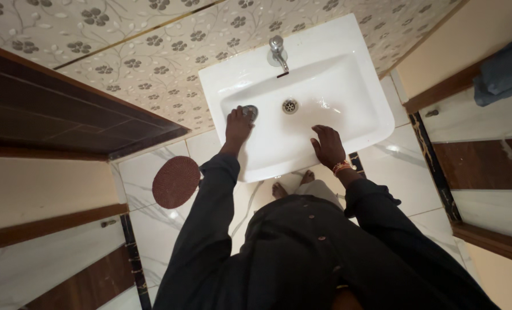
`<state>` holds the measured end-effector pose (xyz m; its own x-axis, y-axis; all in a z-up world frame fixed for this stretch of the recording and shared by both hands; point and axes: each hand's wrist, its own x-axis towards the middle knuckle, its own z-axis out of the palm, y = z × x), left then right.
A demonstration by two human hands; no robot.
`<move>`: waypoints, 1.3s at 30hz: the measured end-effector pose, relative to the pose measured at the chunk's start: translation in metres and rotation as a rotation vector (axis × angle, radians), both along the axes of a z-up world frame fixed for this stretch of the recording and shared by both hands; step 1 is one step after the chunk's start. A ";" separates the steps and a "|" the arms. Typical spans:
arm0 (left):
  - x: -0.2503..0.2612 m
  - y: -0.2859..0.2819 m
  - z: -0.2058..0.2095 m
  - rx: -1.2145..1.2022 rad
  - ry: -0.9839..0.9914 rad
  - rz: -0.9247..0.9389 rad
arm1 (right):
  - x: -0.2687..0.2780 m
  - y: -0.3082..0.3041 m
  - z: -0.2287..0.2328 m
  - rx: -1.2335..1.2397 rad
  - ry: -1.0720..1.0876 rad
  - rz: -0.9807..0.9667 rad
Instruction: The person scrubs a white bathroom sink using a small brush and water from the tap. They repeatedly wet the brush and scrub the basin, faucet, and drain area.
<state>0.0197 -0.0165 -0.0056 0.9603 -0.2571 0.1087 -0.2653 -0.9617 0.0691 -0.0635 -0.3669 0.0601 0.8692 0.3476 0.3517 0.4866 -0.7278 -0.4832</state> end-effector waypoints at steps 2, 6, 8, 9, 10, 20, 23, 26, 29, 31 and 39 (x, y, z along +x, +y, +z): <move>0.008 -0.007 0.001 -0.049 0.131 0.090 | 0.001 0.000 0.001 0.004 -0.007 -0.009; -0.010 -0.056 -0.016 -0.199 0.286 -0.181 | -0.001 0.000 0.000 -0.002 -0.026 -0.019; -0.037 -0.087 -0.027 -0.435 0.334 -0.419 | 0.000 0.000 -0.003 -0.002 -0.022 -0.018; -0.051 -0.105 -0.027 -0.581 0.510 -0.403 | 0.001 -0.001 -0.004 -0.002 -0.009 -0.019; -0.053 -0.117 -0.026 -0.567 0.530 -0.407 | 0.001 -0.001 -0.004 0.001 0.003 -0.022; -0.032 -0.024 -0.015 -0.110 -0.011 -0.279 | -0.003 0.002 0.007 -0.006 -0.028 -0.016; -0.027 -0.017 -0.010 -0.133 -0.041 -0.124 | 0.001 0.002 0.008 -0.003 -0.068 -0.024; -0.026 -0.039 -0.012 -0.206 0.112 -0.137 | 0.000 0.003 0.007 -0.023 -0.065 -0.031; -0.033 -0.081 -0.021 -0.541 0.292 -0.437 | -0.003 0.002 0.005 -0.023 -0.072 -0.035; -0.046 -0.113 -0.025 -0.648 0.492 -0.434 | -0.001 0.002 0.003 -0.018 -0.064 -0.035; -0.034 -0.079 -0.025 -0.458 0.214 -0.432 | -0.001 0.001 0.001 -0.017 -0.076 -0.039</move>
